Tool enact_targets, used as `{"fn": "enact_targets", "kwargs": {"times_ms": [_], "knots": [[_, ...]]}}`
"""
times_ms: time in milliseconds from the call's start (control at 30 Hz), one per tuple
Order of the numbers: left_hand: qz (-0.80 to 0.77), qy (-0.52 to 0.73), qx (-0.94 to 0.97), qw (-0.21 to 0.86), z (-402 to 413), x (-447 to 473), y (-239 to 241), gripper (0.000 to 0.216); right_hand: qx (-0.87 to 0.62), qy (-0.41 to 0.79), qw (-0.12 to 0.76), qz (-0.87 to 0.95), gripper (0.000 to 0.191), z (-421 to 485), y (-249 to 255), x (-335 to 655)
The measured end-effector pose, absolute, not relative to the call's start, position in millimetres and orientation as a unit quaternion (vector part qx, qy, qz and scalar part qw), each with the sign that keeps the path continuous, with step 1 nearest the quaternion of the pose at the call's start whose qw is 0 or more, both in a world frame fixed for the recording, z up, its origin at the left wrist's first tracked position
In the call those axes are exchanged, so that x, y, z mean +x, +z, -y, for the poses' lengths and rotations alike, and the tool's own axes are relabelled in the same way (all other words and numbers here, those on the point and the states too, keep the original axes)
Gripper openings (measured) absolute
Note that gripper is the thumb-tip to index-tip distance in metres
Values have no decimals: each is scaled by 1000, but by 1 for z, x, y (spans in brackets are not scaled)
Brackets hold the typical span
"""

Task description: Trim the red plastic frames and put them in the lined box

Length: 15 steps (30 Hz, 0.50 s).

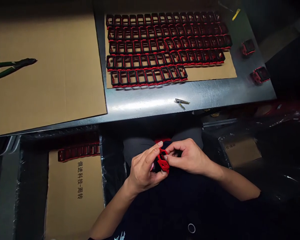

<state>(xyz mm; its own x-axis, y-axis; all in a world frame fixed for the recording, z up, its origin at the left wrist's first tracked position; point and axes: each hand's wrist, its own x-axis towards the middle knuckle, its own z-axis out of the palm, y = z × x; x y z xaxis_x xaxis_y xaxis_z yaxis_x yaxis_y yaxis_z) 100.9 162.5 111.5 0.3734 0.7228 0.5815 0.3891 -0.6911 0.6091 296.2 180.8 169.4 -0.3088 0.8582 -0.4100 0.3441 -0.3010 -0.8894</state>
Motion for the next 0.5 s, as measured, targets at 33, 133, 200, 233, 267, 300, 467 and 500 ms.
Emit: {"fn": "enact_targets", "kwargs": {"times_ms": [33, 133, 200, 233, 267, 300, 467, 500], "knots": [[-341, 443, 809, 182, -162, 101, 112, 79, -546, 595, 210, 551, 13, -181, 171, 297], [-331, 450, 812, 171, -162, 100, 113, 76, -539, 605, 192, 554, 16, -182, 174, 299], [-327, 451, 811, 177, -162, 100, 113, 76, -531, 612, 184, 556, 18, -183, 176, 301], [-326, 452, 811, 180, -162, 99, 113, 77, -526, 617, 179, 558, 19, -184, 177, 302], [-326, 452, 810, 181, -162, 99, 113, 77, -518, 623, 174, 560, 20, -184, 177, 303], [-328, 452, 809, 181, -162, 99, 113, 78, -510, 630, 171, 560, 22, -185, 177, 304], [-334, 452, 810, 169, -162, 99, 114, 78, -490, 664, 172, 539, 22, -185, 175, 307], [-334, 451, 810, 167, -162, 99, 115, 78, -492, 665, 175, 534, 21, -185, 175, 307]]}}
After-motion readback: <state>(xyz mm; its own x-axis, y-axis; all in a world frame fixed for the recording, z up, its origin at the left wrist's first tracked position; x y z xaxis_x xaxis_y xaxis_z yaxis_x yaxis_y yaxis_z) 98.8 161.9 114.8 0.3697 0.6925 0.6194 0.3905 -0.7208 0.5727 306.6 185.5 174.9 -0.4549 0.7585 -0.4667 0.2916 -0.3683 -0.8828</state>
